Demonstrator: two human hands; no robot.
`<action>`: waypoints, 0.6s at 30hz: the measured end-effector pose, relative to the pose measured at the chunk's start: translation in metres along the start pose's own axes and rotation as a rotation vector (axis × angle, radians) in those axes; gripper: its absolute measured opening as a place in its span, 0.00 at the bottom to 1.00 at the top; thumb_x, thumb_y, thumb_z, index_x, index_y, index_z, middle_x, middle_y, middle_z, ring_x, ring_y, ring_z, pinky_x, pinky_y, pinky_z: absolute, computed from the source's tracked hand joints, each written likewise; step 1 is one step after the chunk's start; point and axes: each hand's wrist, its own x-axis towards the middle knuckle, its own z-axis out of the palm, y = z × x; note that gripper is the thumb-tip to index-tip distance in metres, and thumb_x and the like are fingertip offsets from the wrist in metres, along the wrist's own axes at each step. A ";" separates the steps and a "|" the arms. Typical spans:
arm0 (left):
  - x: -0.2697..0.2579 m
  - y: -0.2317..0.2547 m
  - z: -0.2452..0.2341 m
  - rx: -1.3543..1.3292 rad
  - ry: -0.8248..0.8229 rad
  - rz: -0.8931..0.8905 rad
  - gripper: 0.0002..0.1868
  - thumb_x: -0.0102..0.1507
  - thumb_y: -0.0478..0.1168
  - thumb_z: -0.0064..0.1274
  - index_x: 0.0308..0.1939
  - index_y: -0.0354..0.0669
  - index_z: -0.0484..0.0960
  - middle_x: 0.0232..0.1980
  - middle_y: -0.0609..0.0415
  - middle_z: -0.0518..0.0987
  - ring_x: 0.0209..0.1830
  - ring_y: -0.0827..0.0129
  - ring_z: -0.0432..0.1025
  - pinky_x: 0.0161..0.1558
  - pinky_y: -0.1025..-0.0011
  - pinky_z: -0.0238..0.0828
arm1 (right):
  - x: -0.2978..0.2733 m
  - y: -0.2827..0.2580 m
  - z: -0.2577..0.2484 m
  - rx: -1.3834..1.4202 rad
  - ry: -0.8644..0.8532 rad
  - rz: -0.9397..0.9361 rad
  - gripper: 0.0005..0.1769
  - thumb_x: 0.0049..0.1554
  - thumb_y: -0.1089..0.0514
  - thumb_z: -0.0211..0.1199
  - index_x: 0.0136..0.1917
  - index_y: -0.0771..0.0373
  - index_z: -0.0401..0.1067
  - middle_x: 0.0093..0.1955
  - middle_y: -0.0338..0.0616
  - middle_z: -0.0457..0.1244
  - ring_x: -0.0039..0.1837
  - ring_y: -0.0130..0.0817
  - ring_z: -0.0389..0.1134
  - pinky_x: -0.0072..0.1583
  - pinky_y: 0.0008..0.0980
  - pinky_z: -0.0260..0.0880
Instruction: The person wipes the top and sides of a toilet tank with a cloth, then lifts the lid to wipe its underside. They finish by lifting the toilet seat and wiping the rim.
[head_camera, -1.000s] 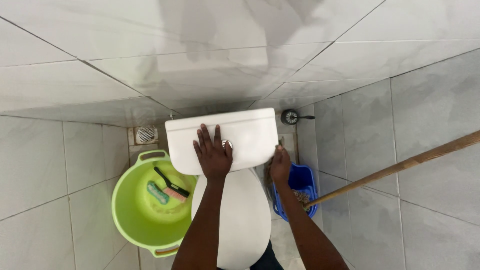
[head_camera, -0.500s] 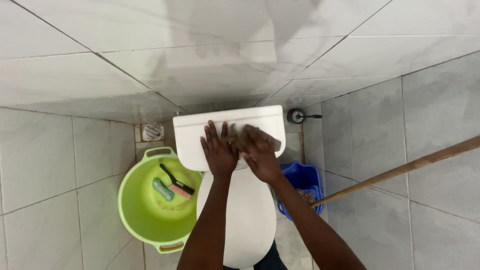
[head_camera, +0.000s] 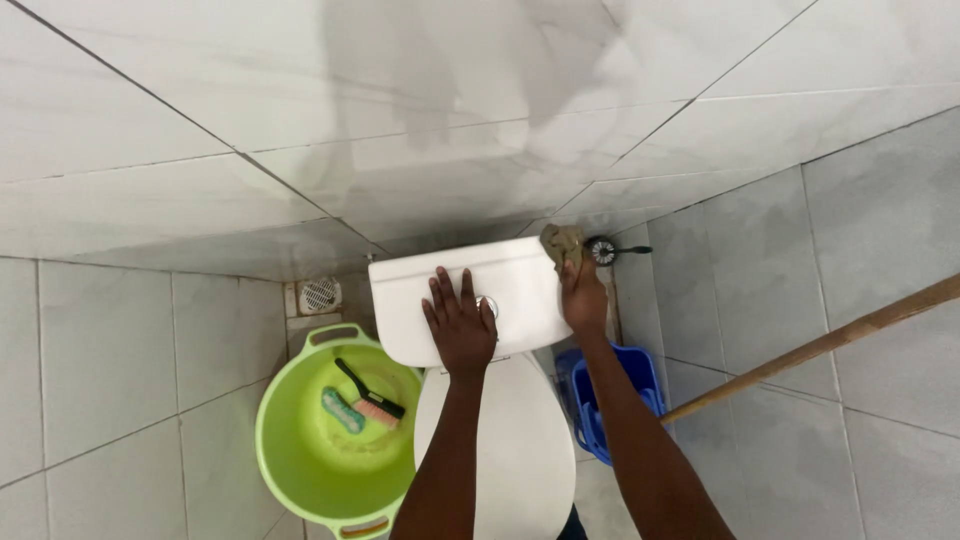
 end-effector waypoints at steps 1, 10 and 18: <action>0.001 -0.001 0.000 0.006 -0.006 -0.003 0.30 0.72 0.51 0.38 0.77 0.48 0.64 0.83 0.39 0.54 0.82 0.43 0.51 0.76 0.41 0.43 | -0.012 0.005 0.002 -0.046 0.040 -0.007 0.29 0.67 0.41 0.46 0.67 0.67 0.61 0.44 0.70 0.68 0.46 0.71 0.69 0.48 0.63 0.68; 0.001 0.000 0.000 -0.009 0.026 0.007 0.30 0.72 0.51 0.38 0.77 0.48 0.64 0.83 0.40 0.53 0.82 0.43 0.51 0.76 0.41 0.43 | -0.074 0.041 -0.009 -0.231 -0.053 0.082 0.22 0.67 0.47 0.54 0.47 0.71 0.66 0.40 0.68 0.66 0.45 0.67 0.70 0.47 0.58 0.69; -0.002 -0.004 0.003 -0.024 0.056 0.015 0.30 0.73 0.50 0.36 0.78 0.46 0.63 0.83 0.41 0.55 0.82 0.45 0.52 0.77 0.43 0.44 | -0.052 0.019 -0.004 0.017 0.079 -0.394 0.31 0.63 0.63 0.54 0.79 0.63 0.58 0.79 0.63 0.53 0.77 0.66 0.53 0.72 0.52 0.59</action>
